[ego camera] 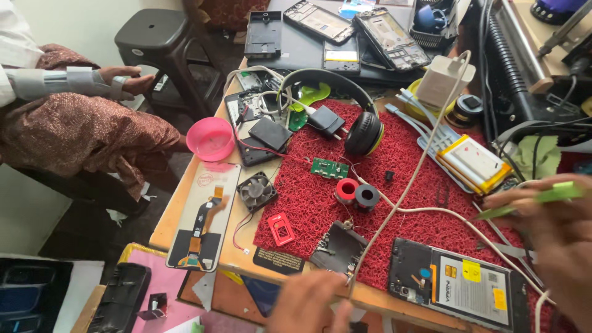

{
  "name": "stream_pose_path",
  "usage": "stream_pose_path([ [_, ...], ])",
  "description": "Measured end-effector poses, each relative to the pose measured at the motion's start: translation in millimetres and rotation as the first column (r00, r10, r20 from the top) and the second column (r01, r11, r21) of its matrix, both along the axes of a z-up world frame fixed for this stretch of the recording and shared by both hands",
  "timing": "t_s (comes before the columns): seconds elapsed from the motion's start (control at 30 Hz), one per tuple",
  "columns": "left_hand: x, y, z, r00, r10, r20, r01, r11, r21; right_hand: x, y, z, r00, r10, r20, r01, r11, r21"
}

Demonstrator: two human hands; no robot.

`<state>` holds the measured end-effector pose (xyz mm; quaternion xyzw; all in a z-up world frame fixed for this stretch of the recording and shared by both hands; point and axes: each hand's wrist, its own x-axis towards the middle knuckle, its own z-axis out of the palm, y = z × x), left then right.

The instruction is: The person disassembles and works on internal mobile phone components using a small screwdriver and hands. They remove screws, lift internal boards, and handle various phone parts on a red textured mat.

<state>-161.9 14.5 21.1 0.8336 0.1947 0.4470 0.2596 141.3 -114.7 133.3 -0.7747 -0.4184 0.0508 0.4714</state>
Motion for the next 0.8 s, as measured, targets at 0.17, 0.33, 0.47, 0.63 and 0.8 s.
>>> stream_pose_path([
  [0.17, -6.9, 36.5, 61.1, 0.977, 0.064, -0.202, -0.1, 0.98, -0.172, -44.6, 16.5, 12.8, 0.991, -0.082, 0.108, 0.094, 0.989, -0.113],
  [0.33, -0.9, 50.3, 74.0, 0.932, -0.224, -0.284, 0.179, 0.968, -0.175, -53.7, -8.3, 5.7, 0.985, -0.112, 0.134, 0.1, 0.991, 0.089],
  [0.47, 0.6, 43.2, 59.4, 0.945, -0.155, -0.289, 0.103, 0.976, -0.19, -52.7, -34.9, -21.4, 0.964, 0.196, -0.181, -0.176, 0.977, 0.121],
  [0.63, -5.1, 47.1, 47.4, 0.966, -0.16, -0.202, 0.123, 0.975, -0.184, -107.2, -0.9, -68.5, 0.979, 0.06, -0.195, -0.169, 0.773, -0.612],
  [0.8, -10.5, 50.9, 46.0, 0.971, -0.162, -0.174, 0.129, 0.974, -0.189, -139.5, 24.2, -75.5, 0.982, 0.181, 0.048, -0.13, 0.846, -0.517],
])
